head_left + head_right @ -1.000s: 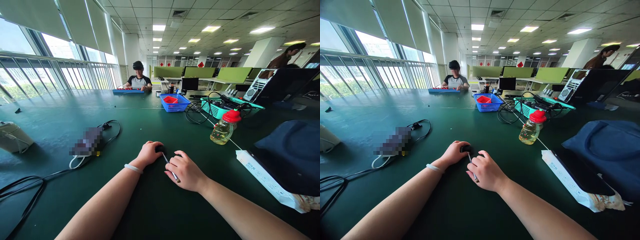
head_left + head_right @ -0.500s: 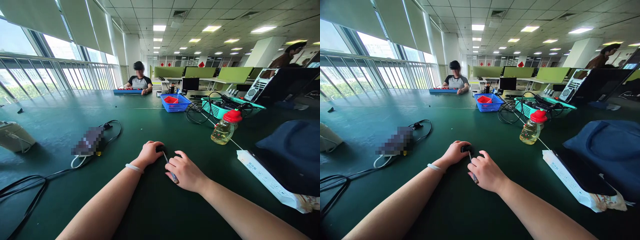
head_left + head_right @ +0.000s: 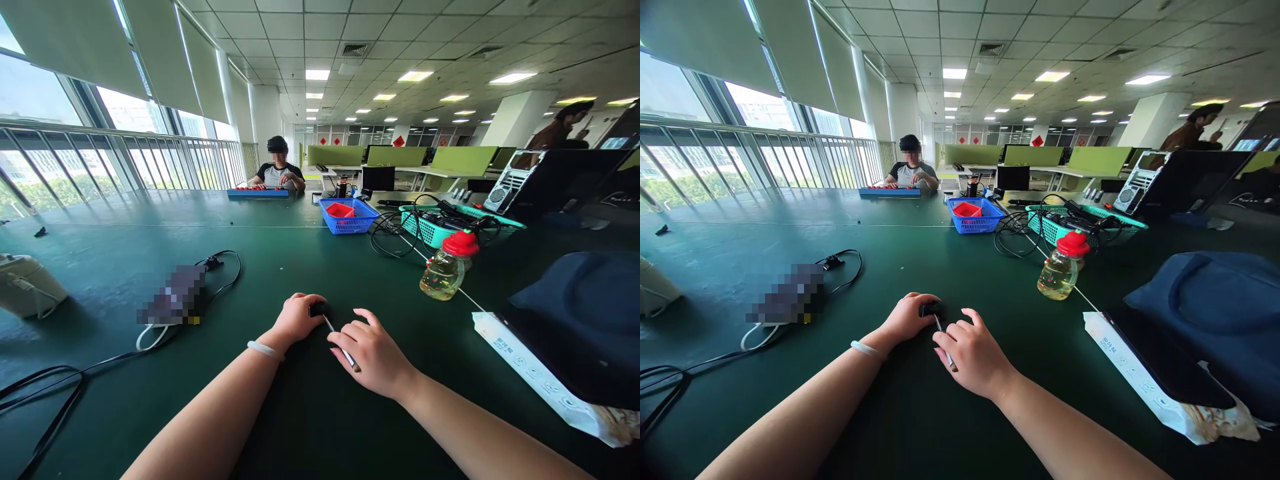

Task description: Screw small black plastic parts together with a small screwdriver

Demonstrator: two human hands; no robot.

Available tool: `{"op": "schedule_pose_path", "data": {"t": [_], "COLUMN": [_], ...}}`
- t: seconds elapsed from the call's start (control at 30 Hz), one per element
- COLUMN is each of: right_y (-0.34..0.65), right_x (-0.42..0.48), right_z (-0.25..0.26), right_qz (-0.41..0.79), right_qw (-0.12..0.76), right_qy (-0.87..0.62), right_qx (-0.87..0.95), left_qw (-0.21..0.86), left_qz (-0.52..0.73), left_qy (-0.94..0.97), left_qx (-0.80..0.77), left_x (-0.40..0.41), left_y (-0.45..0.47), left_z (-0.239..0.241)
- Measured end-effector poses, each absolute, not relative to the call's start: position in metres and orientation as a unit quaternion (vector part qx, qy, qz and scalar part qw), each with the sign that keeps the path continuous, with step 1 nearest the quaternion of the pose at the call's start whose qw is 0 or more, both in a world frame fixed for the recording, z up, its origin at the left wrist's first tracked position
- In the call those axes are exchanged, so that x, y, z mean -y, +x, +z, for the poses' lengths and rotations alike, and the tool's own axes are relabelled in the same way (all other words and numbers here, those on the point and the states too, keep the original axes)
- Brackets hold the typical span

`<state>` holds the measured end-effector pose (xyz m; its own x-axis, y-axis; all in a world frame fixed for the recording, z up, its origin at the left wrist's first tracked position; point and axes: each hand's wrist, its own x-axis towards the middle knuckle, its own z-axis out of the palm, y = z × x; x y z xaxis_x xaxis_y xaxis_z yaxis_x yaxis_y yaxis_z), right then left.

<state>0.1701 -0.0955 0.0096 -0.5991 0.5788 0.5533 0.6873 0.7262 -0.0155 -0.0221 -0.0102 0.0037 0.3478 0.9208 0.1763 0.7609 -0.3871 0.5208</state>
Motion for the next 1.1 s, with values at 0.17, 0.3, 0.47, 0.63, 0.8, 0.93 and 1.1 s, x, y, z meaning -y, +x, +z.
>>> {"op": "schedule_pose_path", "data": {"t": [0.17, 0.3, 0.47, 0.63, 0.8, 0.93, 1.1], "right_y": [0.1693, 0.1695, 0.1695, 0.1692, 0.1675, 0.1671, 0.1676], "right_x": [0.0949, 0.093, 0.0915, 0.0922, 0.0944, 0.0953, 0.0949], "right_z": [0.0084, 0.0056, 0.0041, 0.0049, 0.006, 0.0068, 0.0089], "right_qz": [-0.098, -0.079, -0.056, -0.029, -0.014, 0.01, 0.028], "right_qw": [0.272, 0.263, 0.233, 0.228, 0.253, 0.287, 0.326], "right_qy": [-0.355, -0.352, -0.351, -0.355, -0.36, -0.357, -0.341], "right_qx": [0.889, 0.895, 0.905, 0.906, 0.898, 0.889, 0.881], "left_qw": [0.176, 0.172, 0.176, 0.176, 0.179, 0.172, 0.172], "left_qz": [0.227, 0.224, 0.221, 0.219, 0.23, 0.227, 0.229], "left_qy": [0.801, 0.8, 0.796, 0.797, 0.795, 0.801, 0.802], "left_qx": [-0.526, -0.529, -0.535, -0.534, -0.532, -0.527, -0.525], "left_x": [0.0103, 0.0106, 0.0112, 0.0124, 0.0121, 0.0113, 0.0118], "left_y": [-0.0225, -0.0227, -0.0229, -0.0228, -0.0236, -0.0238, -0.0244], "left_z": [0.0038, 0.0043, 0.0052, 0.0073, 0.0066, 0.0055, 0.0056]}}
